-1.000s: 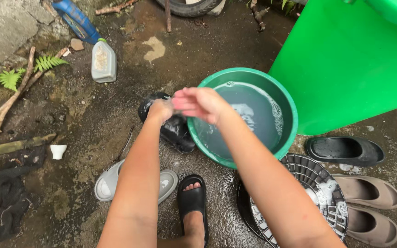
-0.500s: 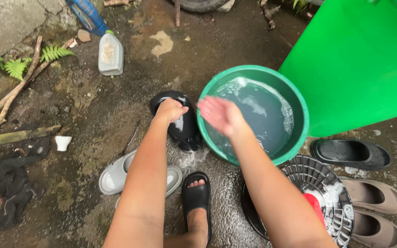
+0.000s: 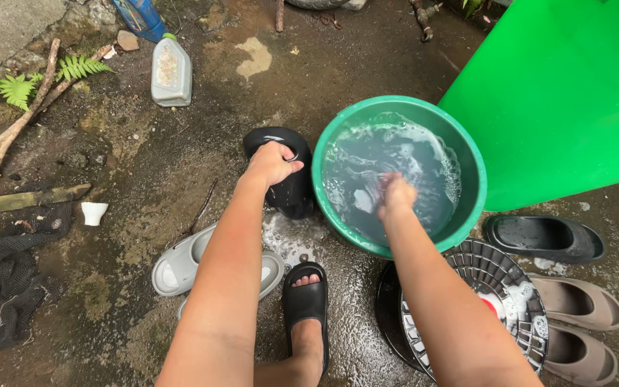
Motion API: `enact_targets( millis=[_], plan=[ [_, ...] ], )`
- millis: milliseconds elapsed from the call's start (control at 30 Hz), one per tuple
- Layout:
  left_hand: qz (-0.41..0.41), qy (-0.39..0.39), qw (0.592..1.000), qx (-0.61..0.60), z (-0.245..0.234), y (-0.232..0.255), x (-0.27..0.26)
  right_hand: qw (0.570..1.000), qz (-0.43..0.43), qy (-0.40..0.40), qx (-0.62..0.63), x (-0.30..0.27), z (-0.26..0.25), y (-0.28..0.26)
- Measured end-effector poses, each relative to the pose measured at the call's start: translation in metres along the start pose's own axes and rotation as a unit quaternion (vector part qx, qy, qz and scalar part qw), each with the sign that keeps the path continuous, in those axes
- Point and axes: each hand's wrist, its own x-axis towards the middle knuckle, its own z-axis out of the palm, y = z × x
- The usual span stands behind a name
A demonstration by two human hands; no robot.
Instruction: The person washes a pair of black slides by scrubbing them with a red brush and rinsing them in a green basin filled with soapy water.
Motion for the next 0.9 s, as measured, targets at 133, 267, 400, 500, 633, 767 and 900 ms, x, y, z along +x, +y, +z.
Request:
enact_targets(
  millis=[133,267,400,500,633,767,900],
  plan=[
    [0.004,0.015,1.0,-0.009,0.008,-0.007,0.009,0.921,0.15,-0.338,0.123,-0.058,0.051,-0.03],
    [0.047,0.007,0.998,-0.049,0.019,-0.006,0.02,0.897,0.056,-0.425,-0.11,-0.122,0.104,-0.09],
    [-0.021,0.028,0.999,0.008,0.021,0.002,0.02,0.926,-0.044,-0.277,-0.254,-0.121,0.09,-0.101],
    [-0.046,0.075,0.996,-0.02,0.023,0.001,0.022,0.964,-0.038,-0.108,-0.239,-0.067,0.032,-0.063],
    [-0.02,0.12,0.991,-0.054,0.026,-0.017,0.036,0.999,0.003,0.039,-0.023,-0.005,-0.035,0.016],
    [-0.06,0.152,0.985,-0.062,0.029,-0.028,0.047,0.955,0.149,-0.195,0.167,-0.016,-0.016,0.018],
    [-0.127,0.128,0.982,-0.052,0.028,-0.019,0.05,0.9,0.134,-0.414,0.019,-0.079,0.069,-0.057]
  ],
)
